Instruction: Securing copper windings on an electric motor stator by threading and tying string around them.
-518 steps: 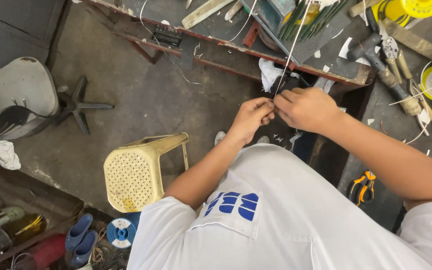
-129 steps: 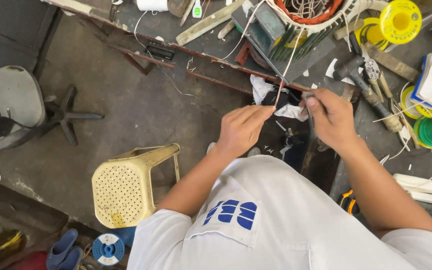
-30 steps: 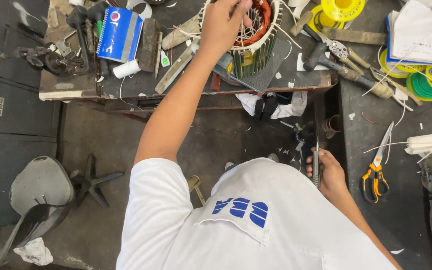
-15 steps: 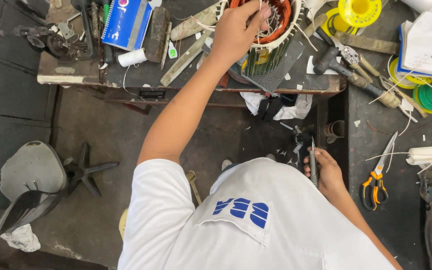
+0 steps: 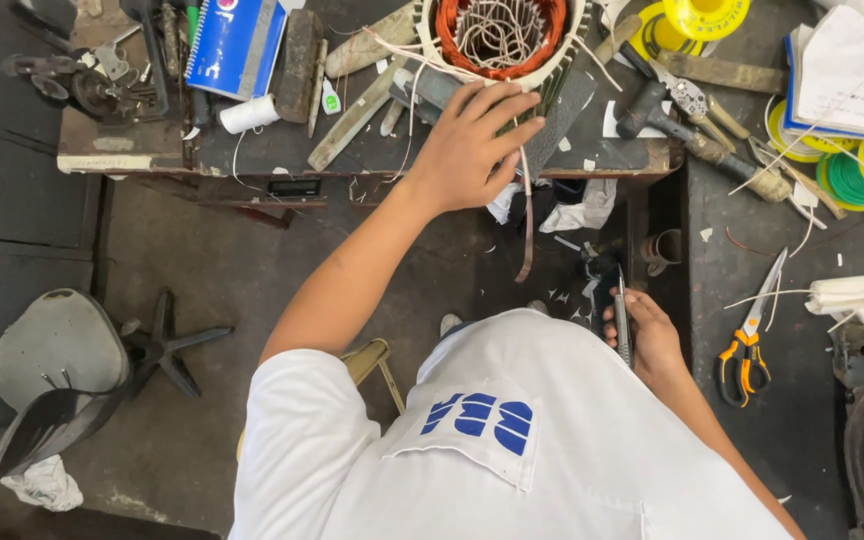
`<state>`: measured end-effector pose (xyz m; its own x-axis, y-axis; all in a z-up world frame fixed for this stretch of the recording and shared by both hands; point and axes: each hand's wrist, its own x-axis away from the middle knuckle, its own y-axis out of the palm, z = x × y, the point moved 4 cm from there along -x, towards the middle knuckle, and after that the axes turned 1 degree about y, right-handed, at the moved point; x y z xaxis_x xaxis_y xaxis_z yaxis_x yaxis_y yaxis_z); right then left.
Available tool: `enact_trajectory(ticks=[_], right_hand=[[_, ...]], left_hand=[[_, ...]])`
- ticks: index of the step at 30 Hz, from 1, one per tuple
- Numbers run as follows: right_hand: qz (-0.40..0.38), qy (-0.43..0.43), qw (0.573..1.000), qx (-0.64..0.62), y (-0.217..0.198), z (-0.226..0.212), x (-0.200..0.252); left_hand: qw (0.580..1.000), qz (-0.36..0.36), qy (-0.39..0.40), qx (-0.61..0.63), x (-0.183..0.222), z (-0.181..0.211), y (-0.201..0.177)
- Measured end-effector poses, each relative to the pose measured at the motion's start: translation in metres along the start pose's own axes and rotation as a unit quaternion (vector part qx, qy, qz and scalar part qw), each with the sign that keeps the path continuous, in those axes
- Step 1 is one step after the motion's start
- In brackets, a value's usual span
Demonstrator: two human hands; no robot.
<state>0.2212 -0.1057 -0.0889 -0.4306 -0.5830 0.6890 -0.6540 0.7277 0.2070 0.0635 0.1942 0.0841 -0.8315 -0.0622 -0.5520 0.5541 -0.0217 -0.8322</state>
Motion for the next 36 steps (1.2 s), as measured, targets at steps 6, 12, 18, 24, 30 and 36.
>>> enact_trajectory(ticks=[6, 12, 18, 24, 30, 36], right_hand=[[-0.021, 0.0, 1.0, 0.006, 0.002, 0.001, -0.003], [-0.035, -0.008, 0.999, 0.009, 0.006, 0.001, -0.005], [-0.026, 0.006, 0.999, 0.024, 0.01, 0.001, -0.001], [-0.036, -0.052, 0.997, 0.033, 0.011, -0.006, 0.004], [-0.097, -0.374, 0.883, 0.265, 0.01, -0.068, 0.012], [-0.125, -0.666, 0.505, 0.534, 0.118, -0.164, 0.06]], left_hand=[[0.999, 0.0, 0.011, -0.05, 0.011, -0.009, 0.019], [0.999, -0.002, 0.015, -0.047, 0.008, -0.008, 0.015], [0.999, 0.029, 0.018, -0.026, 0.009, -0.007, 0.014], [0.99, 0.072, -0.11, 0.043, 0.008, 0.009, -0.002], [0.8, 0.2, -0.369, 0.428, 0.054, 0.07, 0.005], [0.277, 0.081, -0.34, 0.895, 0.072, 0.139, 0.056]])
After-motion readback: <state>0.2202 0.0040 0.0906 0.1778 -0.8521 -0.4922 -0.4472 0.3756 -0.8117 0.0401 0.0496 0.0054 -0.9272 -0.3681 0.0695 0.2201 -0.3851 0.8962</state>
